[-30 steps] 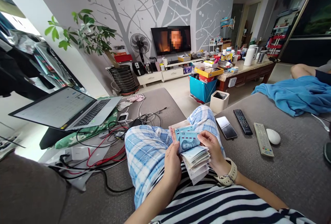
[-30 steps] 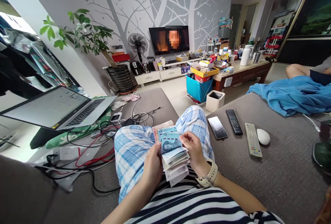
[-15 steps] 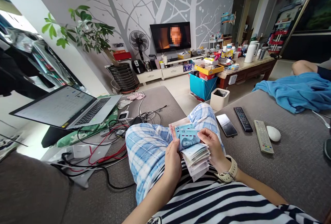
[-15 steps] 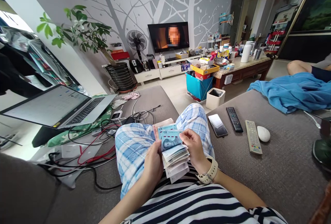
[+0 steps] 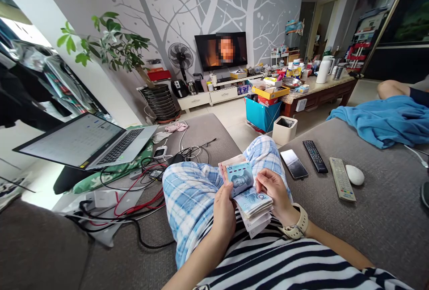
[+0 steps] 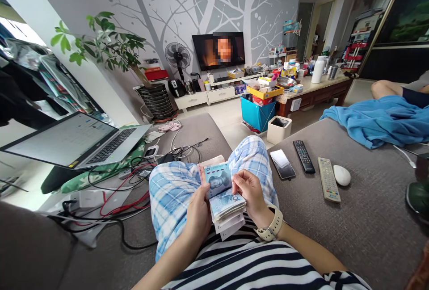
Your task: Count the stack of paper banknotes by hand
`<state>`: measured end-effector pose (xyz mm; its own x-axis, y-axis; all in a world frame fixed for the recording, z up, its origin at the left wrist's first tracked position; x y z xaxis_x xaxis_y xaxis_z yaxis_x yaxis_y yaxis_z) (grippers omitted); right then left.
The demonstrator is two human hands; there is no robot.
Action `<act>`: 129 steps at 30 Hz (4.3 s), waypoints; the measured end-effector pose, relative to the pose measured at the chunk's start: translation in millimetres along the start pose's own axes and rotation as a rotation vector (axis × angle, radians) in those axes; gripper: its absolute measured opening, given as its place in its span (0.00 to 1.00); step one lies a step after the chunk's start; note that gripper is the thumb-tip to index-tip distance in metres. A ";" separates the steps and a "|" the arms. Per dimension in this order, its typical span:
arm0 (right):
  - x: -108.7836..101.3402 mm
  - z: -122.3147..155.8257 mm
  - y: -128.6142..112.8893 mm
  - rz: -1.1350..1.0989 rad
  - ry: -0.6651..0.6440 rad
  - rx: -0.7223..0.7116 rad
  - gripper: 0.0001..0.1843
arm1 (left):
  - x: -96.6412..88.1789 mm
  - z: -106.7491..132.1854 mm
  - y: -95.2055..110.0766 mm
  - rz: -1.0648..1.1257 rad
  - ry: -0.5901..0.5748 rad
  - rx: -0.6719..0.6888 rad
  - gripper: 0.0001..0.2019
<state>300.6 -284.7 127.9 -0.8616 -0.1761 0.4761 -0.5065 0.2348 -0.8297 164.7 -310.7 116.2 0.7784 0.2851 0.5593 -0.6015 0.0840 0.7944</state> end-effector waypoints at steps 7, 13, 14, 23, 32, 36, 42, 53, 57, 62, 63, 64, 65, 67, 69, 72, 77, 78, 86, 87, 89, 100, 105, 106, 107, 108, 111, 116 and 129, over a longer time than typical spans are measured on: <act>-8.7 -2.9 4.6 0.067 0.098 0.022 0.12 | -7.1 -8.8 -7.3 -0.043 -0.046 -0.029 0.09; -7.0 -3.4 6.2 0.065 0.077 0.042 0.14 | -8.6 -13.0 -12.5 -0.062 -0.096 -0.059 0.15; -6.6 -3.2 5.8 0.079 0.069 0.042 0.14 | -8.2 -12.6 -12.5 -0.062 -0.095 -0.063 0.15; -7.1 -1.2 3.0 0.121 0.062 0.012 0.17 | -9.7 -9.7 -6.4 -0.037 -0.016 -0.017 0.10; -4.1 0.1 1.0 0.089 0.050 0.017 0.17 | -12.9 -13.4 -8.3 -0.023 -0.027 -0.005 0.12; -4.0 0.5 1.1 0.071 0.044 0.011 0.16 | -10.7 -12.0 -7.7 -0.023 -0.053 -0.002 0.12; -4.8 0.1 1.7 0.068 0.057 0.013 0.16 | -11.1 -13.0 -8.7 -0.044 -0.056 -0.011 0.14; -5.1 0.3 3.6 0.080 0.050 0.027 0.17 | -11.0 -12.4 -8.0 -0.060 -0.053 -0.010 0.14; -5.0 0.1 4.0 0.071 0.054 0.030 0.17 | -14.0 -13.7 -9.6 -0.058 -0.029 -0.007 0.14; -4.6 0.4 2.8 0.063 0.055 0.021 0.17 | -11.9 -12.1 -9.4 -0.044 -0.046 -0.016 0.14; -4.8 0.5 2.5 0.065 0.057 0.016 0.17 | -11.6 -11.7 -8.8 -0.043 -0.047 -0.014 0.14; -5.0 0.6 2.4 0.069 0.058 0.015 0.17 | -11.4 -11.5 -8.2 -0.043 -0.045 -0.011 0.13; -5.3 0.7 2.5 0.072 0.059 0.016 0.17 | -11.4 -11.3 -7.6 -0.046 -0.041 -0.008 0.13; -5.4 0.8 2.9 0.077 0.059 0.021 0.17 | -12.1 -11.5 -6.8 -0.053 -0.029 -0.003 0.12; -5.2 0.7 2.7 0.080 0.058 0.021 0.17 | -12.2 -12.1 -7.2 -0.053 -0.031 -0.008 0.11; -4.7 0.6 1.6 0.091 0.058 0.016 0.17 | -12.3 -13.2 -7.8 -0.054 -0.037 -0.010 0.11; -4.6 0.1 1.9 0.062 0.052 0.009 0.17 | -13.1 -12.7 -7.6 -0.053 -0.023 -0.008 0.10; -4.8 0.0 2.3 0.054 0.052 0.009 0.17 | -12.5 -12.2 -7.6 -0.053 -0.028 -0.012 0.11; -4.7 0.8 2.6 0.043 0.046 0.008 0.16 | -8.8 -10.5 -6.0 -0.029 -0.042 -0.021 0.11; -4.8 0.8 2.4 0.042 0.047 0.007 0.16 | -8.5 -10.5 -5.9 -0.030 -0.043 -0.019 0.11; -4.8 0.6 2.1 0.038 0.047 0.008 0.16 | -8.6 -10.3 -5.8 -0.034 -0.038 -0.017 0.11; -5.7 -0.1 2.9 0.041 0.042 -0.001 0.15 | -12.2 -13.3 -7.4 -0.050 -0.050 0.004 0.11; -6.4 0.2 1.7 0.056 0.048 -0.017 0.14 | -12.3 -12.6 -8.9 -0.051 -0.055 -0.015 0.12; -6.1 0.2 1.3 0.057 0.048 -0.018 0.14 | -12.4 -12.3 -8.7 -0.045 -0.050 -0.016 0.12; -5.9 0.2 1.0 0.057 0.049 -0.019 0.14 | -12.4 -11.9 -8.1 -0.037 -0.044 -0.014 0.11; -5.7 0.2 0.8 0.055 0.049 -0.018 0.14 | -11.9 -11.4 -7.2 -0.030 -0.043 -0.010 0.10; -5.4 0.2 0.7 0.049 0.048 -0.021 0.15 | -9.4 -9.9 -4.6 -0.043 -0.044 0.000 0.09; -5.3 0.9 0.9 0.038 0.042 -0.031 0.14 | -9.7 -9.1 -3.0 -0.049 -0.022 0.005 0.08; -0.6 0.8 3.2 -0.009 -0.008 -0.006 0.13 | -10.3 -8.6 -2.7 -0.055 -0.013 0.015 0.08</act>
<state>299.6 -284.6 124.7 -0.8565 -0.1863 0.4813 -0.5147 0.2394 -0.8233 156.8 -305.7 106.2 0.8124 0.2681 0.5178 -0.5552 0.0846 0.8274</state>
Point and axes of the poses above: each hand's wrist, its own z-axis away from the middle knuckle, its own x-axis out of the palm, y = z × x, the point moved 7 cm from there along -z, towards the middle knuckle, and after that the axes turned 7 degrees about -x, right-handed, at the moved point
